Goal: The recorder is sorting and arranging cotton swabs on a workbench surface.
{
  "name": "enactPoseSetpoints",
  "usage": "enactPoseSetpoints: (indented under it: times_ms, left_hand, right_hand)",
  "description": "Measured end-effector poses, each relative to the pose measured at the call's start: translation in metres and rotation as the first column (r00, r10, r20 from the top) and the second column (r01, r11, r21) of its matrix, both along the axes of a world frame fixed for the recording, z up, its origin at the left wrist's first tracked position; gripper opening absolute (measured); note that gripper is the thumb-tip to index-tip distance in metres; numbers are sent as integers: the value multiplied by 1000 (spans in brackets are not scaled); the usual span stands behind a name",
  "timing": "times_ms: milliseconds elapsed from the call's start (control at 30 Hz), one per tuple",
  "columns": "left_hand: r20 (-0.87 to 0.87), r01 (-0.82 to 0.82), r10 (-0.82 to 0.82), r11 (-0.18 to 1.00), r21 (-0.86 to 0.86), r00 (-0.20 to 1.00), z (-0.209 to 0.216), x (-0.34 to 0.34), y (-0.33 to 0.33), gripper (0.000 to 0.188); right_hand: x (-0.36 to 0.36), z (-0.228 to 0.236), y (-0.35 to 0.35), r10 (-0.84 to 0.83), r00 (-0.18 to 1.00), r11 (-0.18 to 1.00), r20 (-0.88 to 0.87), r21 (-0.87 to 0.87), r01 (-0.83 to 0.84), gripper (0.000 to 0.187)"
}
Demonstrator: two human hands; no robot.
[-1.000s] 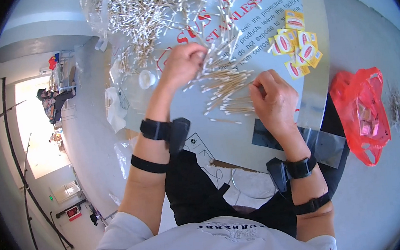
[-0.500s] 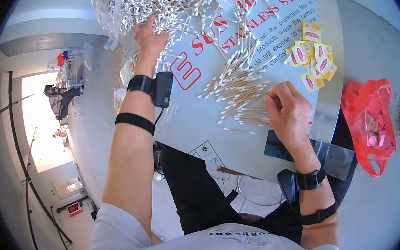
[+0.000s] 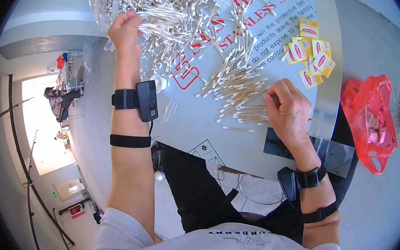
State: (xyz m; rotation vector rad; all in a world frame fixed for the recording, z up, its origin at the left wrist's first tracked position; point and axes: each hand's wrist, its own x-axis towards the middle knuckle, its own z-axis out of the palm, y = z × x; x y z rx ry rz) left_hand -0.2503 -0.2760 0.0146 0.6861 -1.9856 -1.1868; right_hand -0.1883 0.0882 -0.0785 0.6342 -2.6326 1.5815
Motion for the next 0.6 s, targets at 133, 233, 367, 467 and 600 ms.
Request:
enactPoseSetpoints:
  times_ms: [133,233,367,467,600]
  left_hand:
    - [123,-47,45,999,13,991,-9,2,5,29]
    - [281,64,-61,998,-1,958,-20,5,6,41]
    - [468,207,31,870,-448,883,-46,3,8,78]
    - [524,259,105,777,-573,845,-73,0,15,79]
    - [438,236,24,815,-529,899,-65,-7,22,38]
  right_hand:
    - [1,-1,1,-5,1000,1000,2,6,5,17]
    - [0,-1,3,-5,1000,1000,20,13,4,16]
    - [1,1,1,-1,1000,1000,10,15,0,16]
    - [1,1,-1,5,1000,1000,-1,-2,-5,16]
    - [1,-1,2,-9,999,1000,33,-10,9,16]
